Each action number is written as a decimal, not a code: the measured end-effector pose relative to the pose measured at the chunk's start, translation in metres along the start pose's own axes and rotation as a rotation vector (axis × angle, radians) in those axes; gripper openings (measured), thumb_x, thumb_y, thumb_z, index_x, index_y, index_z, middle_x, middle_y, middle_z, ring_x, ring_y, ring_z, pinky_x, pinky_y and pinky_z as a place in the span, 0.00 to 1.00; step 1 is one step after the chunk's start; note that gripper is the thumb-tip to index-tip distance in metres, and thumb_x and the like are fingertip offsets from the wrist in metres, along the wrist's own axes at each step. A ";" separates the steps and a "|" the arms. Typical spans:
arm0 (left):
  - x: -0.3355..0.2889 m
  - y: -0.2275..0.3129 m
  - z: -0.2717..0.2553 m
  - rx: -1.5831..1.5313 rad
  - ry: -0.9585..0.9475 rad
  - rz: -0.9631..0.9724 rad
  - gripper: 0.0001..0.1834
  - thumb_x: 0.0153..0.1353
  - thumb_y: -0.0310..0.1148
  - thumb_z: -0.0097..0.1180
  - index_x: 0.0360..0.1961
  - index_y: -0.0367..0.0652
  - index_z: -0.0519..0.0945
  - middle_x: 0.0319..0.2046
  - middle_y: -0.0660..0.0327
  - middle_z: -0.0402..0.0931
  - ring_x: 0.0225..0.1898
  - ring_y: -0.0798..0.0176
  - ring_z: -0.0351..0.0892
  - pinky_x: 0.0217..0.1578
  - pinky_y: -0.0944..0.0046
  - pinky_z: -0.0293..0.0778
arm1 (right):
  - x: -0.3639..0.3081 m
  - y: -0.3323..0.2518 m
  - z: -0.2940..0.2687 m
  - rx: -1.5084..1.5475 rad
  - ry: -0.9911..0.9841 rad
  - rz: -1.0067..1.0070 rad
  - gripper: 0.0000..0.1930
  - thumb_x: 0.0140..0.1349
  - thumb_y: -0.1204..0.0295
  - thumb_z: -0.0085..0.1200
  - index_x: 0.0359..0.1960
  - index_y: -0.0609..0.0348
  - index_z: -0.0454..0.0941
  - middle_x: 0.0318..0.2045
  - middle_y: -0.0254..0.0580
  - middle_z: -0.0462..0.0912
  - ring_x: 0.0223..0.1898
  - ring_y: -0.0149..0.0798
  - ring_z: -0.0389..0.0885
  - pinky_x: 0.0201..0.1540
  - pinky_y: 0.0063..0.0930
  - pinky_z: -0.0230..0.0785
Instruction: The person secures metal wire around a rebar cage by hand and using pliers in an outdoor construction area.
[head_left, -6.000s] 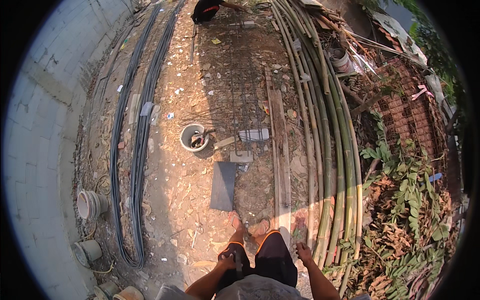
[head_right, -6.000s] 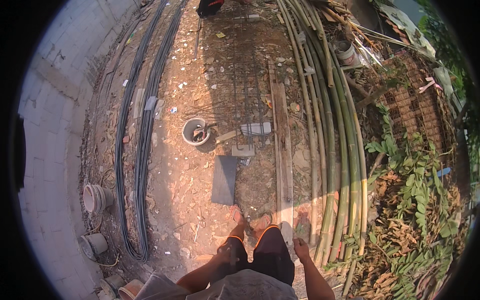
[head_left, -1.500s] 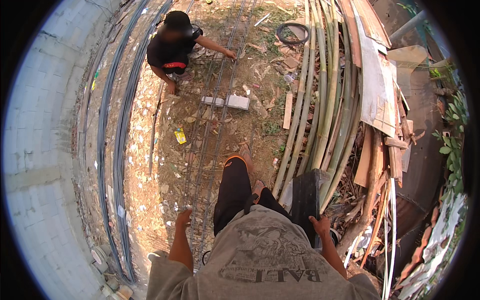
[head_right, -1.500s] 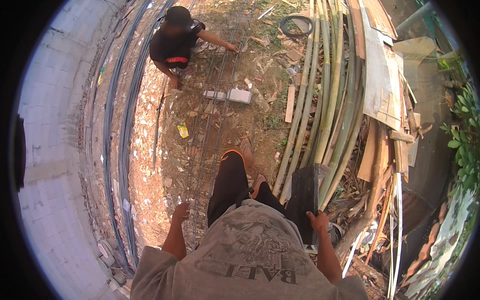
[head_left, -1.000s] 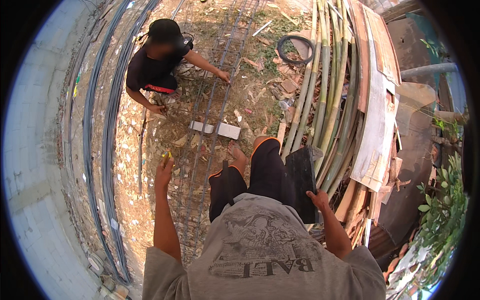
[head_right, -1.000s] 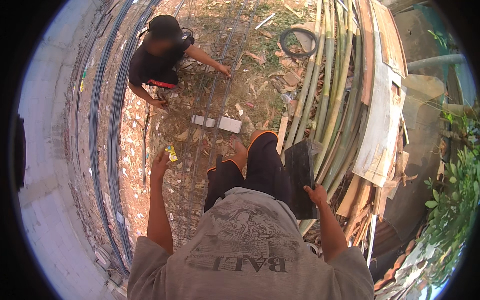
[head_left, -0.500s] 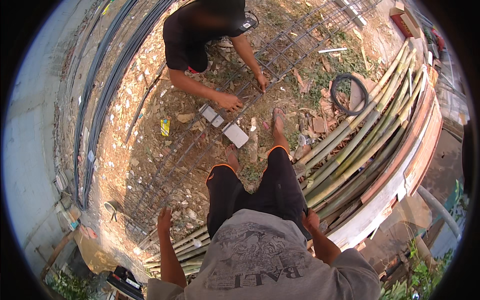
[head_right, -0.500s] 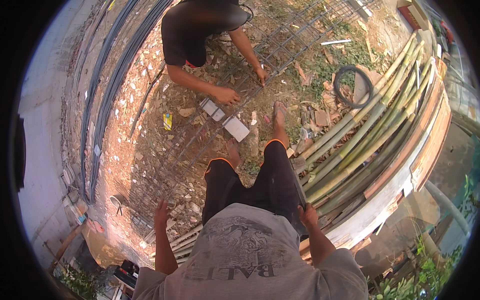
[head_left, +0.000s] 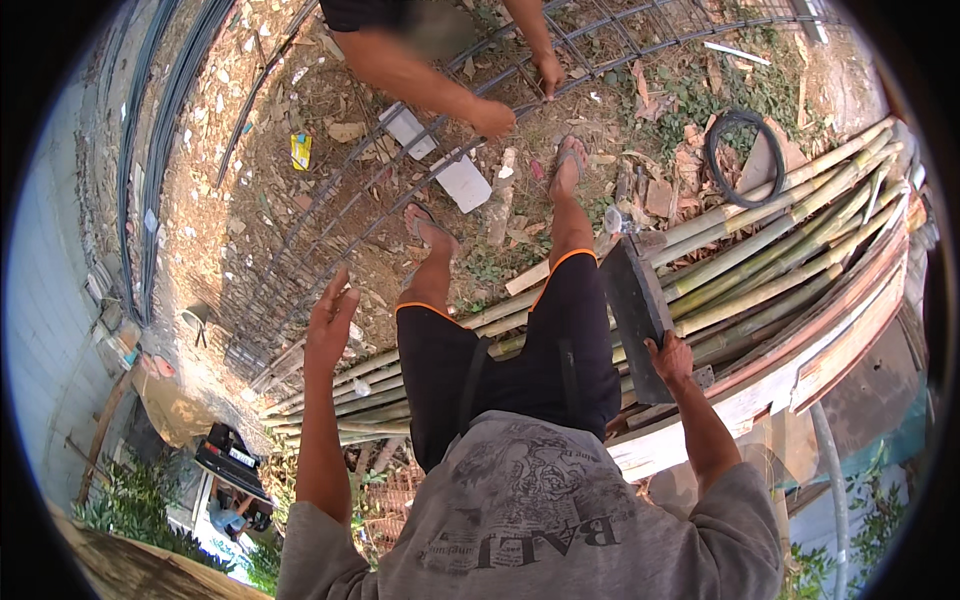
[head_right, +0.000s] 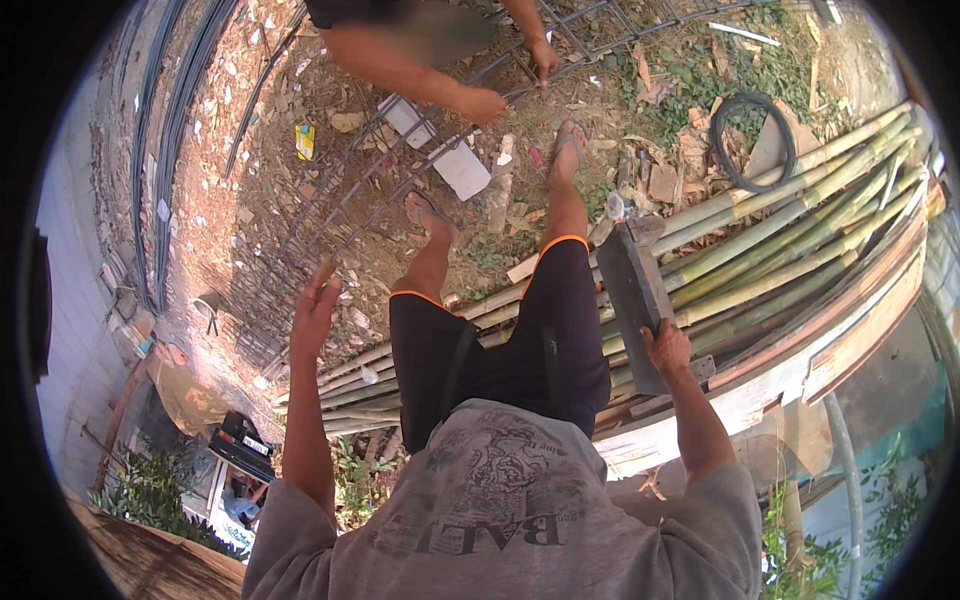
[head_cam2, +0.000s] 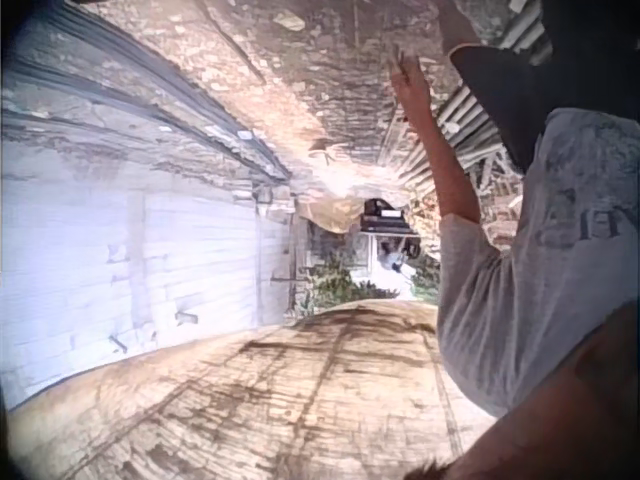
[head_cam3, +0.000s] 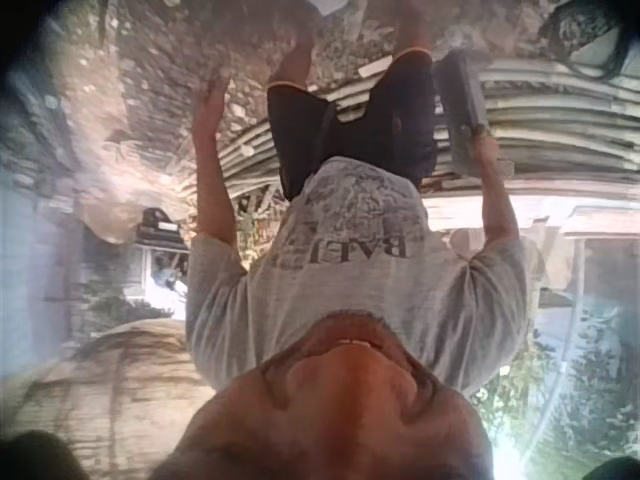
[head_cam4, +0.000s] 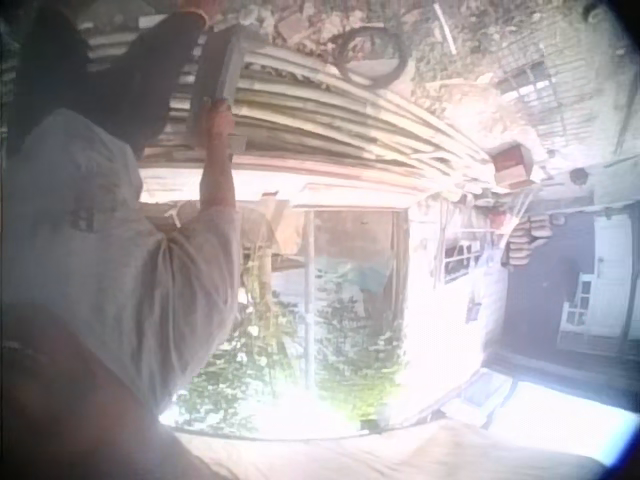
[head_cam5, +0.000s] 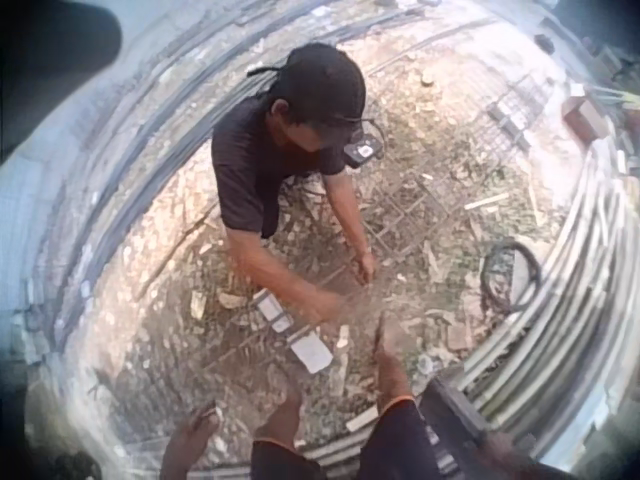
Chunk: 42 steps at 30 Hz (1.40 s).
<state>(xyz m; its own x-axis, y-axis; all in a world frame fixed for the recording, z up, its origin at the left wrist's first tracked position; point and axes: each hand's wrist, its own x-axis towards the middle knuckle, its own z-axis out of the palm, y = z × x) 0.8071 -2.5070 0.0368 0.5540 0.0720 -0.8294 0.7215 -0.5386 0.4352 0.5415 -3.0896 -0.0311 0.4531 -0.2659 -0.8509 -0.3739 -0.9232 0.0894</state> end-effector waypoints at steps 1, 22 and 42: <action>0.012 0.012 0.005 -0.028 -0.005 0.048 0.31 0.70 0.44 0.52 0.69 0.38 0.64 0.65 0.48 0.68 0.64 0.56 0.69 0.63 0.57 0.63 | 0.012 -0.004 0.001 -0.023 -0.034 -0.017 0.28 0.59 0.46 0.58 0.37 0.64 0.74 0.29 0.61 0.82 0.34 0.63 0.82 0.38 0.54 0.75; 0.222 -0.158 0.162 -0.559 -0.218 -0.014 0.30 0.71 0.42 0.52 0.67 0.34 0.65 0.62 0.48 0.70 0.63 0.57 0.69 0.63 0.61 0.63 | 0.270 -0.250 0.181 -0.417 -0.378 -0.859 0.32 0.59 0.40 0.52 0.47 0.59 0.77 0.35 0.50 0.84 0.41 0.53 0.84 0.50 0.47 0.71; 0.242 -0.350 0.427 0.468 -0.567 0.000 0.49 0.35 0.81 0.57 0.36 0.41 0.84 0.28 0.51 0.83 0.34 0.45 0.85 0.37 0.50 0.81 | 0.344 -0.256 0.233 -0.583 -0.475 -0.987 0.38 0.56 0.30 0.45 0.43 0.55 0.81 0.32 0.49 0.85 0.37 0.50 0.85 0.44 0.45 0.76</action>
<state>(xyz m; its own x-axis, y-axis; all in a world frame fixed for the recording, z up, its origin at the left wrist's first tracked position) 0.5110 -2.6598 -0.4660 0.1624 -0.3054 -0.9383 0.3979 -0.8499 0.3455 0.6049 -2.8798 -0.4669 -0.0472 0.6270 -0.7776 0.4306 -0.6896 -0.5823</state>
